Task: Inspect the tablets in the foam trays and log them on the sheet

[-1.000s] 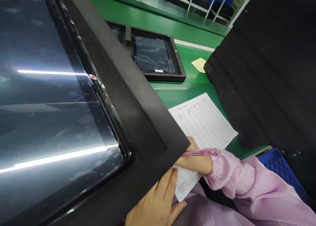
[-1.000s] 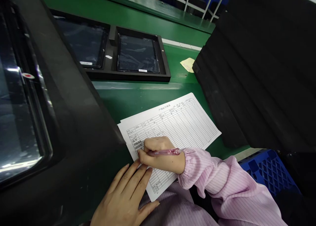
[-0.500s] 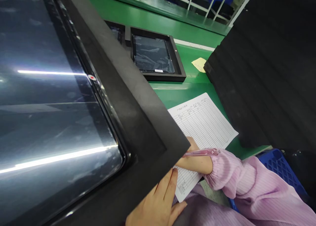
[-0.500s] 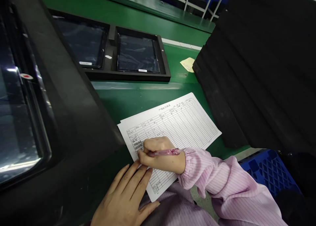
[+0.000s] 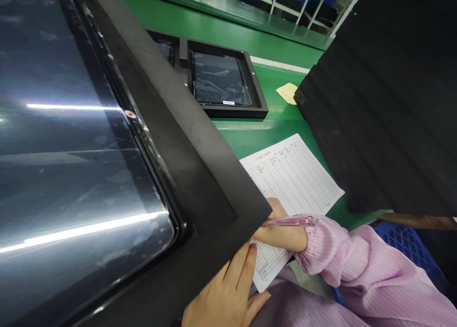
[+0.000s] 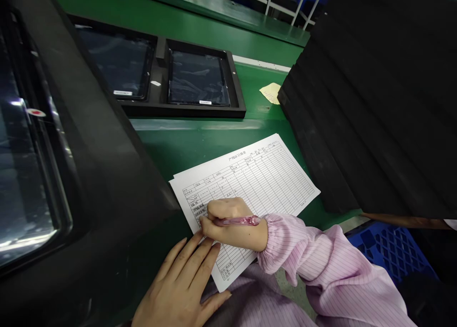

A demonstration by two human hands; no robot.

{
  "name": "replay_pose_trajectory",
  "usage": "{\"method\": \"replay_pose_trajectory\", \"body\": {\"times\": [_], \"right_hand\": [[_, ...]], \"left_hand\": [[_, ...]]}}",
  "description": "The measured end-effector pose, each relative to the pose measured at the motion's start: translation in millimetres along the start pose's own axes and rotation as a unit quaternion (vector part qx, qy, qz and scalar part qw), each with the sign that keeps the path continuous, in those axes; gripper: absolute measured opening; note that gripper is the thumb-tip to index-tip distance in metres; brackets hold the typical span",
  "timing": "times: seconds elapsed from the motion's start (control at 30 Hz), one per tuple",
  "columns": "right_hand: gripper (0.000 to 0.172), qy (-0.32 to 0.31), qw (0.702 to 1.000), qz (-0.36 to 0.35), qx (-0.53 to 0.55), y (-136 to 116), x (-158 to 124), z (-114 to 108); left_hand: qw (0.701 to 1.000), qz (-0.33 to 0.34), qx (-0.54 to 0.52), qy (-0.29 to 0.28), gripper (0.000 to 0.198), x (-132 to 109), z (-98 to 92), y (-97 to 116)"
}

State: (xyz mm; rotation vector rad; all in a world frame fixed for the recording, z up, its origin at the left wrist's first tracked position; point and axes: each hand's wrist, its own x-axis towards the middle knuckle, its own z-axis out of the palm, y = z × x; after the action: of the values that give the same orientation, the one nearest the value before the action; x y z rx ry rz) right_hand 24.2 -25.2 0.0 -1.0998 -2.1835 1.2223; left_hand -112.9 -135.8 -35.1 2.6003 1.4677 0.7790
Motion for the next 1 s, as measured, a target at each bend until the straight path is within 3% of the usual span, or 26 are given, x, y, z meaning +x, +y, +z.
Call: {"method": "replay_pose_trajectory", "body": {"times": [0.17,0.53,0.8,1.0], "right_hand": [[0.03,0.035,0.999,0.007,0.03,-2.5,-0.1,-3.1],[0.036,-0.011,0.999,0.01,-0.035,8.3,-0.2,2.1],[0.037,0.029,0.999,-0.021,-0.022,13.6,-1.5,6.0],[0.033,0.005,1.0,0.005,-0.029,12.1,-1.2,4.7]], "left_hand": [[1.0,0.009,0.002,-0.005,0.049,0.2,-0.6,-1.4],[1.0,-0.01,-0.004,-0.001,0.048,-0.1,0.0,1.3],[1.0,0.005,0.002,-0.01,0.049,0.6,-0.8,-0.1],[1.0,0.005,0.0,-0.001,0.048,1.5,-1.5,-0.4]]}}
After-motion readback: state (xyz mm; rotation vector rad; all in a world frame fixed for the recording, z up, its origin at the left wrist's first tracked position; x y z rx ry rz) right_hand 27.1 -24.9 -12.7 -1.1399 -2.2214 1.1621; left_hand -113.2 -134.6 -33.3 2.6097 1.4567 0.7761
